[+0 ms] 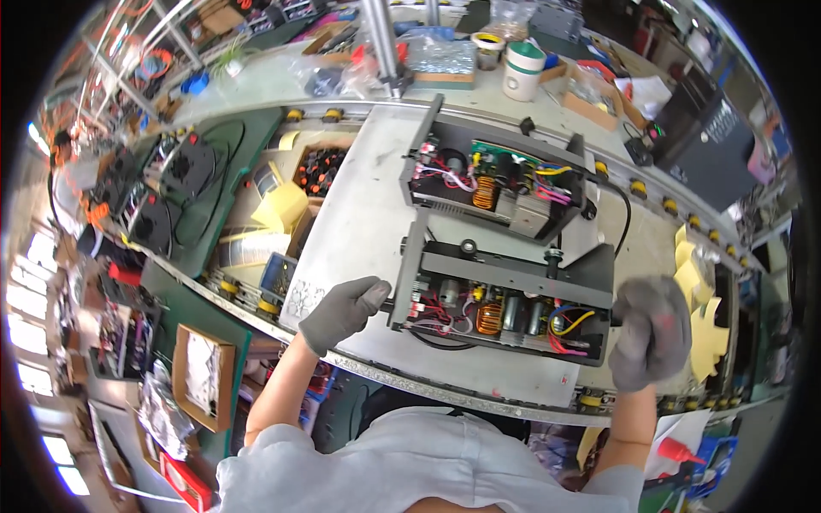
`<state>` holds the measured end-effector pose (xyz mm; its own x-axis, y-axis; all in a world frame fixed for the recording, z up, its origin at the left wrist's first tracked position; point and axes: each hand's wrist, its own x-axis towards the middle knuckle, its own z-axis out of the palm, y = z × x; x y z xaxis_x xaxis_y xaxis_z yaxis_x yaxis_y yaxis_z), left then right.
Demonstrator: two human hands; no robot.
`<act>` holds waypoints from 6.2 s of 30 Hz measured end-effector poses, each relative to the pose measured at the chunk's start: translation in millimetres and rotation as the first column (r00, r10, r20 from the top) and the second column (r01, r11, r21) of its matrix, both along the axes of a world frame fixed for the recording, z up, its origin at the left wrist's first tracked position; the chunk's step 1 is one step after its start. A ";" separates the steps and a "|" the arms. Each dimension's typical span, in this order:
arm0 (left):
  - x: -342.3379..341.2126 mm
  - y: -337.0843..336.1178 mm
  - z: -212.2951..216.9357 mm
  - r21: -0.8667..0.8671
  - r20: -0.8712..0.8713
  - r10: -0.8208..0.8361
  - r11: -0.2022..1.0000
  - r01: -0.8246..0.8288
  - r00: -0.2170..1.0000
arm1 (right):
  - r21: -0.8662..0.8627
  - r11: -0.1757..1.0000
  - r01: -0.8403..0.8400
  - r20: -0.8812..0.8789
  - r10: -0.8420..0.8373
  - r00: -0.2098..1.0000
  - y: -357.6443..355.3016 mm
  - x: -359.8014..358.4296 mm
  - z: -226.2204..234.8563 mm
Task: Assembling, wiring, and labeling power supply units at an industrial workbench.
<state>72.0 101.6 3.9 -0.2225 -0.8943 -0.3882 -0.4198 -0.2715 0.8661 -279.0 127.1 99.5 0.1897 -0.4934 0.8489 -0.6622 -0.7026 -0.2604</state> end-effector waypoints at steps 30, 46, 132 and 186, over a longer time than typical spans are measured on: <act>18.9 -4.1 -42.5 -0.315 -0.060 -0.090 0.947 0.067 0.994 | 0.554 0.817 0.161 -0.825 0.514 0.234 -276.3 229.6 -40.2; 79.9 -77.3 -88.5 0.067 -0.606 0.468 0.836 -0.545 0.644 | 0.459 0.852 0.252 -0.865 0.363 0.345 -244.1 190.0 -49.1; 9.4 -238.5 -49.7 -0.239 -0.611 -0.219 0.967 0.087 0.761 | 0.437 0.755 0.488 -0.416 -0.311 0.854 -170.3 -43.7 -57.8; -118.0 -66.7 -140.2 -0.487 0.095 -0.195 0.846 0.216 0.976 | 0.018 0.957 0.289 -0.145 -0.284 0.948 -66.4 -45.1 5.5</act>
<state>-46.0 34.9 -136.2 -0.4161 -0.9060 0.0773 -0.4563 0.2816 0.8441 -324.1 60.7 105.0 0.1507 -0.5759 0.8035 -0.8658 -0.4692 -0.1740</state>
